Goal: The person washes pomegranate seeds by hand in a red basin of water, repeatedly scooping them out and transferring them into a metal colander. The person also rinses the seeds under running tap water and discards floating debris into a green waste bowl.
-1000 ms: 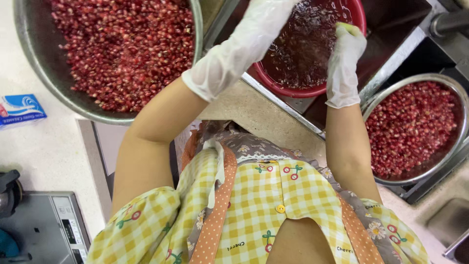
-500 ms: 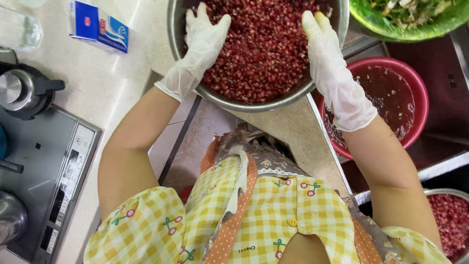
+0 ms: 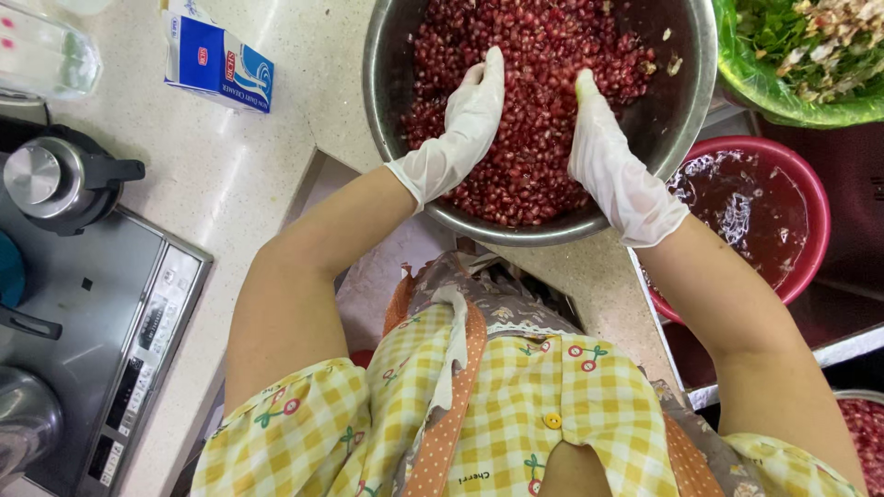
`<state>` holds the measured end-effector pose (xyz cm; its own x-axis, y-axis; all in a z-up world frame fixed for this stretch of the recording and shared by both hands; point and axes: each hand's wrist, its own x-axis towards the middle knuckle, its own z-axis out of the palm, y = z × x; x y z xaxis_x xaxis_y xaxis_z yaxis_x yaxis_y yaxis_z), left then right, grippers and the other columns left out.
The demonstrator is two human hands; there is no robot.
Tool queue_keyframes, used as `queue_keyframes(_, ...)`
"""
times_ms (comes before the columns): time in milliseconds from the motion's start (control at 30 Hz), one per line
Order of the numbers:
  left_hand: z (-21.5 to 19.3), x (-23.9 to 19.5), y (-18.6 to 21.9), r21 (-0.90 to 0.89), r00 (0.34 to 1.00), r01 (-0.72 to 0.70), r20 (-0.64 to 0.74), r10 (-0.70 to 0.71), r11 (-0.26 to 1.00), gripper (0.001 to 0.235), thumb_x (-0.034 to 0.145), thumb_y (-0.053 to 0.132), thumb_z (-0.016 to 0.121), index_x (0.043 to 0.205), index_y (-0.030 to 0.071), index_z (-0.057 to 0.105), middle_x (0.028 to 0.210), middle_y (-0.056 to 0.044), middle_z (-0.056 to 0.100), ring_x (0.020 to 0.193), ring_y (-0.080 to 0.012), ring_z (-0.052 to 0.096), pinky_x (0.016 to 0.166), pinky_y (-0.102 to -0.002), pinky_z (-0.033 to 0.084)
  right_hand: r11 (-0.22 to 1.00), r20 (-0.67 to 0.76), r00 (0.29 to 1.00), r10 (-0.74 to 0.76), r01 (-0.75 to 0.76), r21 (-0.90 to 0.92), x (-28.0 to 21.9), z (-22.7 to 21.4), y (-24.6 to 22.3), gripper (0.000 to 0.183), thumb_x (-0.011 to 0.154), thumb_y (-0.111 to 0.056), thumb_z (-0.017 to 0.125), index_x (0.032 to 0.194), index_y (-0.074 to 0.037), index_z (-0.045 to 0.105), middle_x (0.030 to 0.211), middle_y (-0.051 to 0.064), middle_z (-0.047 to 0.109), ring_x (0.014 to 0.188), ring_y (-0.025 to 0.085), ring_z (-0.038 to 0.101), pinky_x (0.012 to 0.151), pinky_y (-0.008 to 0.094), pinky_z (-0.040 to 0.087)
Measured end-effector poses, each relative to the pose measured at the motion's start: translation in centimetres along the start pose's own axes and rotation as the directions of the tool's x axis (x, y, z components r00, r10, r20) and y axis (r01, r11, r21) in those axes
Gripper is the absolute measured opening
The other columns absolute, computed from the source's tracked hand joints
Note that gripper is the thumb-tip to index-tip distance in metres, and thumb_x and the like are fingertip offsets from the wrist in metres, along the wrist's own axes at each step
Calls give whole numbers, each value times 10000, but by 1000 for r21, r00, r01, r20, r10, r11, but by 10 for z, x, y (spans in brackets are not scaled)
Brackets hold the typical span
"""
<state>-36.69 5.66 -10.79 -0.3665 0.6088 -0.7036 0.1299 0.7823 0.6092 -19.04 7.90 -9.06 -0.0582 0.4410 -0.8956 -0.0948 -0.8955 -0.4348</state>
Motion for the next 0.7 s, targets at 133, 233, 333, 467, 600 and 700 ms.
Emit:
queue_keyframes(133, 17, 0, -1, -465, 996, -72, 18, 91, 882, 733, 949, 615, 541, 1392, 35, 617, 1439, -127, 632, 1322, -252, 580, 1120, -359, 412, 999, -67, 997, -33, 33, 5, -32, 30, -7, 889, 934, -652, 454, 1633, -191, 153, 1709, 59, 76, 1544, 253, 81, 1231, 547, 65)
queue_keyframes(233, 30, -11, 2, -617, 990, -126, -24, 142, 777, 642, 961, 507, 600, 1352, 1, 658, 1351, -106, 670, 1229, -206, 594, 1060, -333, 427, 957, 20, 962, -273, 270, 104, -42, 50, -2, 776, 947, -544, 578, 1555, -123, 345, 1628, 49, 260, 1470, 198, 197, 1210, 466, 140)
queue_keyframes(333, 33, -18, 13, -740, 948, -279, -109, 300, 612, 464, 1011, 347, 632, 1279, -23, 714, 1201, -91, 743, 1069, -176, 653, 963, -305, 503, 827, 12, 854, -520, 500, 256, -44, 56, -4, 540, 950, -384, 668, 1374, -50, 637, 1400, 69, 607, 1297, 197, 514, 1145, 397, 354)
queue_keyframes(467, 28, -23, 28, -829, 842, -428, -222, 492, 360, 258, 1099, 183, 640, 1143, -55, 727, 1045, -38, 706, 975, -130, 603, 890, -284, 493, 659, 87, 670, -737, 686, 308, -53, 56, -15, 365, 1034, -290, 637, 1272, -18, 691, 1218, 51, 687, 1154, 182, 591, 1070, 352, 453)
queue_keyframes(600, 25, -32, 49, -769, 785, -543, -321, 530, 338, 247, 1082, 184, 638, 1080, -47, 727, 985, -27, 701, 916, -122, 593, 839, -294, 491, 593, 131, 583, -802, 751, 291, -81, 50, -34, 348, 1064, -279, 612, 1261, -4, 691, 1211, 52, 684, 1142, 177, 595, 1062, 342, 467)
queue_keyframes(700, 28, -44, 66, -699, 743, -617, -367, 559, 361, 266, 1065, 210, 643, 1080, -41, 730, 987, -37, 711, 915, -134, 610, 839, -301, 499, 570, 145, 555, -819, 759, 315, -105, 38, -47, 350, 1061, -285, 613, 1256, -6, 693, 1208, 57, 692, 1140, 185, 608, 1058, 347, 481)
